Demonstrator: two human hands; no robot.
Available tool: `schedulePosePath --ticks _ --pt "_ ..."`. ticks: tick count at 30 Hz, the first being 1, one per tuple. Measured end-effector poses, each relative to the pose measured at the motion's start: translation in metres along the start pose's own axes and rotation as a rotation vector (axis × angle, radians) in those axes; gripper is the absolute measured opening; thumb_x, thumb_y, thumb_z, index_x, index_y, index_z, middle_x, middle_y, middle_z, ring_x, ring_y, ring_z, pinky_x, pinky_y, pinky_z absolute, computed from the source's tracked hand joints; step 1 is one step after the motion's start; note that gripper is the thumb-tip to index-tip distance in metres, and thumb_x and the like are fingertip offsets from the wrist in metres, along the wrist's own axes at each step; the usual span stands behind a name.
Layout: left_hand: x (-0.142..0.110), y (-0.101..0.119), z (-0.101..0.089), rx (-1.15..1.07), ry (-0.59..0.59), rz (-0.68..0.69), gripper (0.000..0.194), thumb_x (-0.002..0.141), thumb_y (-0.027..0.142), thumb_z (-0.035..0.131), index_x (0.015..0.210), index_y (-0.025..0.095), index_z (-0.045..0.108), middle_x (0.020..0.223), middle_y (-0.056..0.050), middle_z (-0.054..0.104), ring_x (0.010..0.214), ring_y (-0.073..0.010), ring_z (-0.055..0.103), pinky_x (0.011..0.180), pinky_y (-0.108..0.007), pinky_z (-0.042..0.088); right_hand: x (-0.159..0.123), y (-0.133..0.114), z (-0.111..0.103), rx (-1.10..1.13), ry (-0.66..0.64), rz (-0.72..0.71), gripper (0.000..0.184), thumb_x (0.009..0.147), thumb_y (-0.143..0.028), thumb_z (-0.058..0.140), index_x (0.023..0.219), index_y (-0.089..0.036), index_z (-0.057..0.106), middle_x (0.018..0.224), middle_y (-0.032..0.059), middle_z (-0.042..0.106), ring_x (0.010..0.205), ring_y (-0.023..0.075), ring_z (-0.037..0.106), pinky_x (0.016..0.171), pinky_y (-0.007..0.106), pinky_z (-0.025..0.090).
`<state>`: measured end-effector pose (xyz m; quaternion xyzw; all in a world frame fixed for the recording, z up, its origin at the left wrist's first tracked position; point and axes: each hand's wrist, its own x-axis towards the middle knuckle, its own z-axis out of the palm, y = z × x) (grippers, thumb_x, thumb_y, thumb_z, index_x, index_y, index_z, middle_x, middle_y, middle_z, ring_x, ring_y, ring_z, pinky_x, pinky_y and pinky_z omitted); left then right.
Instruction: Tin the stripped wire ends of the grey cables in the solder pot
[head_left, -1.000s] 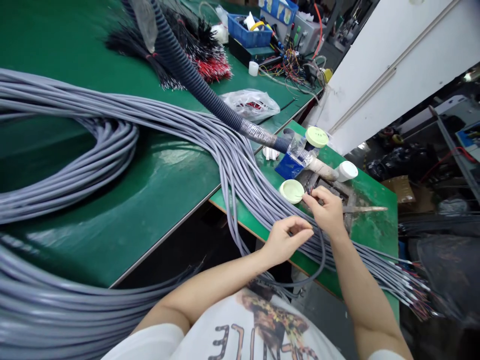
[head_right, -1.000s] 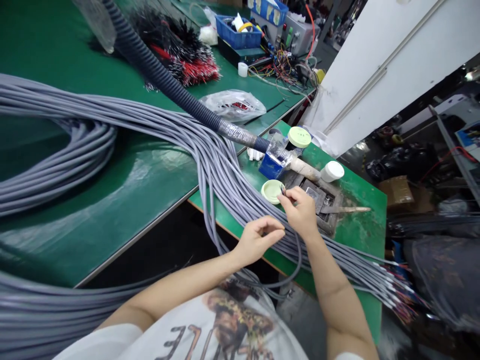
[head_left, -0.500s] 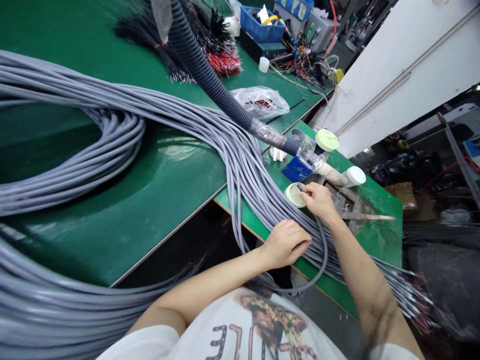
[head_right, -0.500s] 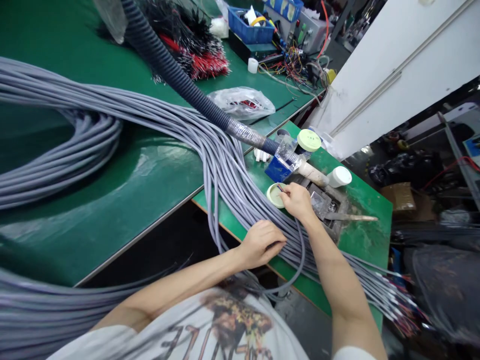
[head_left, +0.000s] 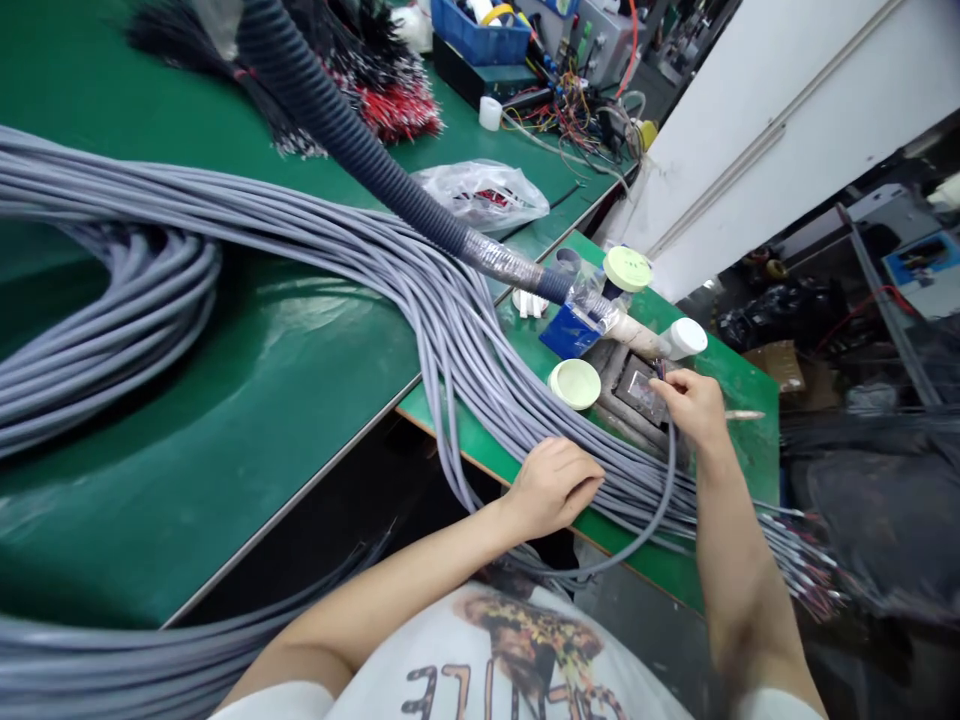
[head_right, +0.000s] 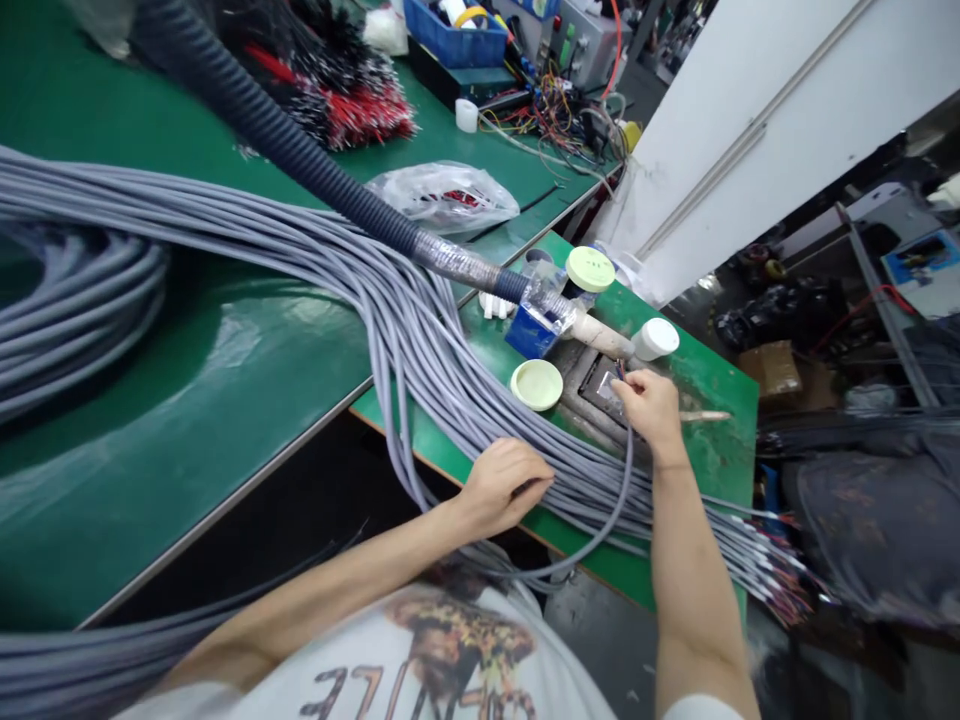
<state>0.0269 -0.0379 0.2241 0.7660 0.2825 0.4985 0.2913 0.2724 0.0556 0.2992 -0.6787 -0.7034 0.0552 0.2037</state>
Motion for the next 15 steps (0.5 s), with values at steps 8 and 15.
schedulePosePath --ticks 8,15 --pt "0.000 0.001 0.000 -0.010 0.012 0.004 0.010 0.084 0.014 0.058 0.092 0.019 0.060 0.083 -0.003 0.068 0.080 -0.0160 0.059 0.074 -0.032 0.041 -0.006 0.049 0.014 -0.119 0.011 0.196 0.036 0.073 -0.043 0.056 0.048 -0.017 0.053 0.046 -0.0025 0.043 0.050 0.0113 0.039 0.052 0.026 0.025" --pt "-0.002 0.001 0.001 -0.008 0.019 0.006 0.012 0.083 0.014 0.059 0.094 0.020 0.060 0.085 -0.003 0.068 0.081 -0.0160 0.059 0.075 -0.032 0.042 -0.004 0.048 0.017 -0.161 -0.029 0.232 0.032 0.071 -0.040 0.055 0.048 -0.018 0.055 0.049 -0.0003 0.049 0.052 0.0125 0.042 0.053 0.026 0.025"
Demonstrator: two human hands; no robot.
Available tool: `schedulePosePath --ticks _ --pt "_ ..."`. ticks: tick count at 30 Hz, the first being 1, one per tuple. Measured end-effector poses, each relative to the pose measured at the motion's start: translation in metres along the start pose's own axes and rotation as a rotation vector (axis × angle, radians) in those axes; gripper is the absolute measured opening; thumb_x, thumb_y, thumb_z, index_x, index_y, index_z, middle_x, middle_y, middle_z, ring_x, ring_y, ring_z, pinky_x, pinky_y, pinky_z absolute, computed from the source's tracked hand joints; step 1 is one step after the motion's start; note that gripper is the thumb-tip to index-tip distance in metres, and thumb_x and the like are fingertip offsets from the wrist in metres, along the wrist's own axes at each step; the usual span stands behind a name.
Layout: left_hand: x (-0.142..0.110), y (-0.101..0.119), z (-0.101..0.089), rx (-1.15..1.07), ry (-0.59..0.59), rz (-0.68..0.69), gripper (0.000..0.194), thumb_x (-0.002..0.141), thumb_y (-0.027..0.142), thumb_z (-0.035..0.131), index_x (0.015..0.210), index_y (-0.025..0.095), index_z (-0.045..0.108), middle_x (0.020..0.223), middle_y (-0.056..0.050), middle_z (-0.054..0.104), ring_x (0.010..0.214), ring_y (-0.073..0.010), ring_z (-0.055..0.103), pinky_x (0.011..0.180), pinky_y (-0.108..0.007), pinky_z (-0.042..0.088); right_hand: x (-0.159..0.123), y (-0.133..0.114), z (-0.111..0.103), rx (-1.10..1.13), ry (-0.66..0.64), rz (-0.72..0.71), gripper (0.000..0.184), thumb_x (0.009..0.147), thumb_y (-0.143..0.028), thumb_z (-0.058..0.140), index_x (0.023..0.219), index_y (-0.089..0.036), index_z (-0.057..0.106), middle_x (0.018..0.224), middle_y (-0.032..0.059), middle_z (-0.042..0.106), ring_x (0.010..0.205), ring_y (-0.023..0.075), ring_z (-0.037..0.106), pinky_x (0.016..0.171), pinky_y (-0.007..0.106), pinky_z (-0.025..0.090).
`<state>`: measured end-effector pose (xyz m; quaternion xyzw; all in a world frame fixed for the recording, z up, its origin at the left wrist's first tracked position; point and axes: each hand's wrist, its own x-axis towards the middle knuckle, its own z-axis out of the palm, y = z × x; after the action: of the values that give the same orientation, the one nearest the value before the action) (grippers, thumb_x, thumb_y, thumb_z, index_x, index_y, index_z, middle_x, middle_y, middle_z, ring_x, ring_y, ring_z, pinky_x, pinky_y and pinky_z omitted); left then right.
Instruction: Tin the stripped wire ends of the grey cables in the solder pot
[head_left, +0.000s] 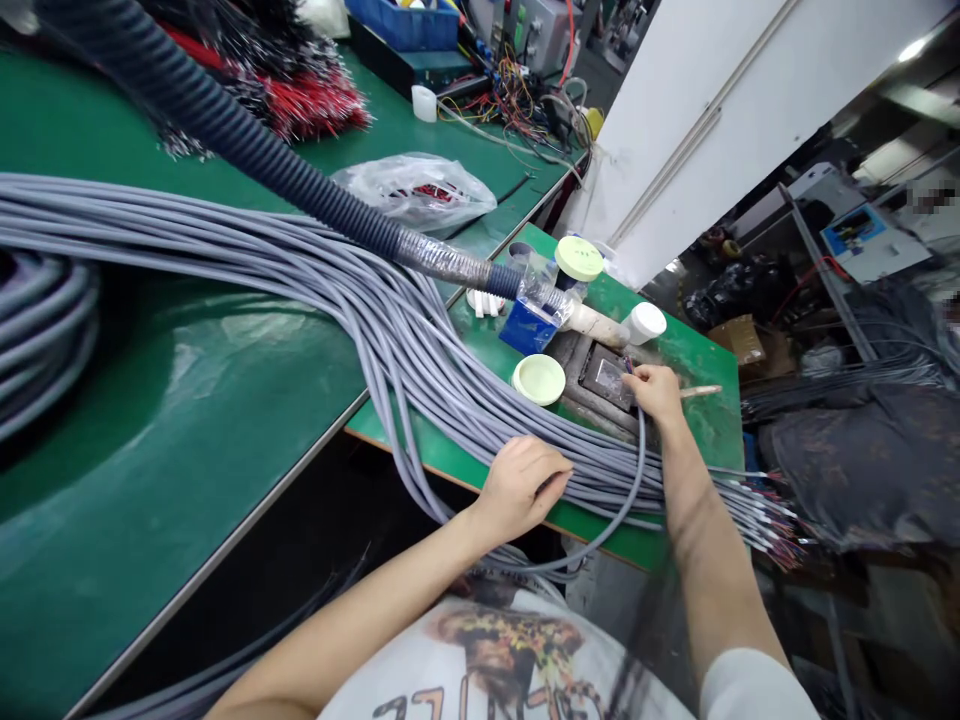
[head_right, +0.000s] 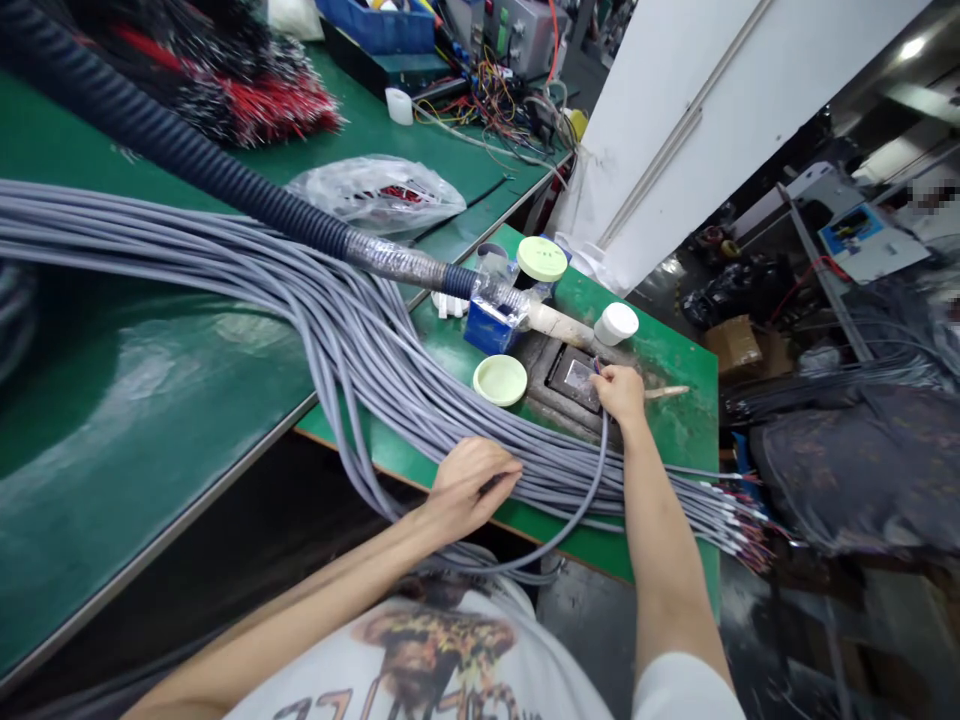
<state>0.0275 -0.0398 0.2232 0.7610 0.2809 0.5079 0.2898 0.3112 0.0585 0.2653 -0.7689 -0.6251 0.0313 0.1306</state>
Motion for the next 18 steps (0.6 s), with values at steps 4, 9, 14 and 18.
schedulePosePath --ticks 4,9,14,18 --pt "-0.001 -0.001 0.001 0.008 -0.018 -0.013 0.011 0.084 0.015 0.058 0.093 0.020 0.060 0.084 -0.003 0.068 0.080 -0.0163 0.059 0.074 -0.032 0.042 0.001 0.002 0.003 -0.009 -0.016 0.014 0.029 0.069 -0.038 0.056 0.049 -0.018 0.056 0.049 -0.0002 0.050 0.053 0.0132 0.044 0.053 0.026 0.026" --pt "0.000 0.000 0.000 0.009 -0.010 -0.007 0.011 0.083 0.014 0.059 0.092 0.020 0.060 0.084 -0.003 0.068 0.079 -0.0164 0.059 0.074 -0.032 0.043 0.002 0.000 0.005 0.013 -0.016 0.009 0.030 0.069 -0.037 0.057 0.047 -0.018 0.053 0.047 -0.0016 0.045 0.051 0.0120 0.040 0.052 0.026 0.025" --pt "-0.002 0.000 0.000 -0.005 -0.003 -0.020 0.010 0.083 0.015 0.058 0.091 0.020 0.061 0.084 -0.005 0.068 0.079 -0.0169 0.060 0.074 -0.032 0.044 -0.017 -0.006 -0.025 0.057 0.094 0.009 0.037 0.076 -0.042 0.054 0.049 -0.017 0.052 0.049 -0.0022 0.045 0.052 0.0114 0.042 0.053 0.025 0.029" --pt "-0.003 0.000 0.001 -0.003 -0.012 -0.025 0.010 0.084 0.015 0.057 0.091 0.020 0.062 0.083 -0.004 0.068 0.080 -0.0174 0.060 0.076 -0.033 0.045 -0.075 0.004 -0.073 0.403 0.164 0.105 0.037 0.080 -0.048 0.054 0.063 -0.016 0.063 0.057 0.0012 0.058 0.056 0.0141 0.053 0.058 0.026 0.041"
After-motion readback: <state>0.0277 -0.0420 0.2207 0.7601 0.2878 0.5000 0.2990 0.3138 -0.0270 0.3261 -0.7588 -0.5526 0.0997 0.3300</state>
